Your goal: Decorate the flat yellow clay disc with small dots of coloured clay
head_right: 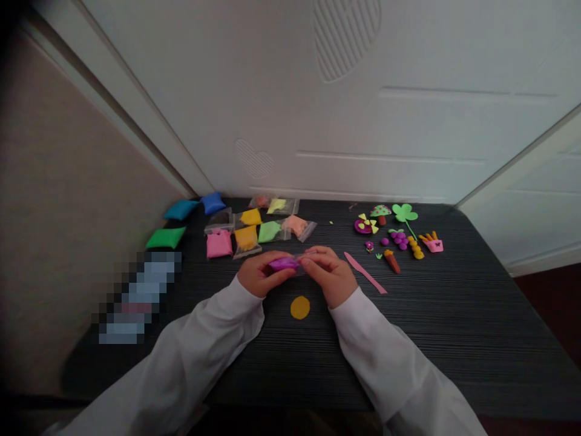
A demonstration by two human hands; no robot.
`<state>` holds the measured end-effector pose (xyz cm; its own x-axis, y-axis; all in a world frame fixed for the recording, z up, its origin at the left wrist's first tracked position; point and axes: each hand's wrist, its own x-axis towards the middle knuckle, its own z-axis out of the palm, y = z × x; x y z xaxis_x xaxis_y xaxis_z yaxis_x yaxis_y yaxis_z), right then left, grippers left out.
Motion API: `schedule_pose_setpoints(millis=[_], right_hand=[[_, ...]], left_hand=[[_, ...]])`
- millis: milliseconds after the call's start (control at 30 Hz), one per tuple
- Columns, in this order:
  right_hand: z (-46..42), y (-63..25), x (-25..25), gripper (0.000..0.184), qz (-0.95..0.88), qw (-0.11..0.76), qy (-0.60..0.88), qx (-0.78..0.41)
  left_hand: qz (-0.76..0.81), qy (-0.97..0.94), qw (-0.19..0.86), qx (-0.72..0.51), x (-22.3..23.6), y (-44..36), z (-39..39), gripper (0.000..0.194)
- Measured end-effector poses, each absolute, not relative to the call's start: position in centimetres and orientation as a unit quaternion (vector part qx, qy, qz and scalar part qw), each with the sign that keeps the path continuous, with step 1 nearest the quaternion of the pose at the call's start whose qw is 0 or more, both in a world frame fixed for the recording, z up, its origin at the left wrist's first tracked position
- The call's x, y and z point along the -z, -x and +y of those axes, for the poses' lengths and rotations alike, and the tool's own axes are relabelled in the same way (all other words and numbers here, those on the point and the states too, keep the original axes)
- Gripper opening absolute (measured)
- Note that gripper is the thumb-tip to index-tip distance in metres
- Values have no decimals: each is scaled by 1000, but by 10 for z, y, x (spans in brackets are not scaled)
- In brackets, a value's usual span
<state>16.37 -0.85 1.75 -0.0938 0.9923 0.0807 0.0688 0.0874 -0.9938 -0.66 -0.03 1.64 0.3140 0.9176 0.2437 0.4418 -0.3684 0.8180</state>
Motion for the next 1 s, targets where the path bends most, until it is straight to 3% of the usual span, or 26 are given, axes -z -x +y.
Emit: schedule_pose_setpoints(millis=[267,433,633,1000], right_hand=[[-9,-156,-18,8,-403,528,426,-614],[-7,-165,-18,13,-513,513,424,-542],[-3,-180,-30,24,-652,431,395,-484],[1,-194,-35,24,-729,303,441,-426]], left_hand=[[451,-743,321,-377,-17,4,1,29],[477,-614,499,-383,-15,0,-2,34],[408,-466,696,-363,-13,2,4,42],[358,-405,764,-353,-15,3,5,44]])
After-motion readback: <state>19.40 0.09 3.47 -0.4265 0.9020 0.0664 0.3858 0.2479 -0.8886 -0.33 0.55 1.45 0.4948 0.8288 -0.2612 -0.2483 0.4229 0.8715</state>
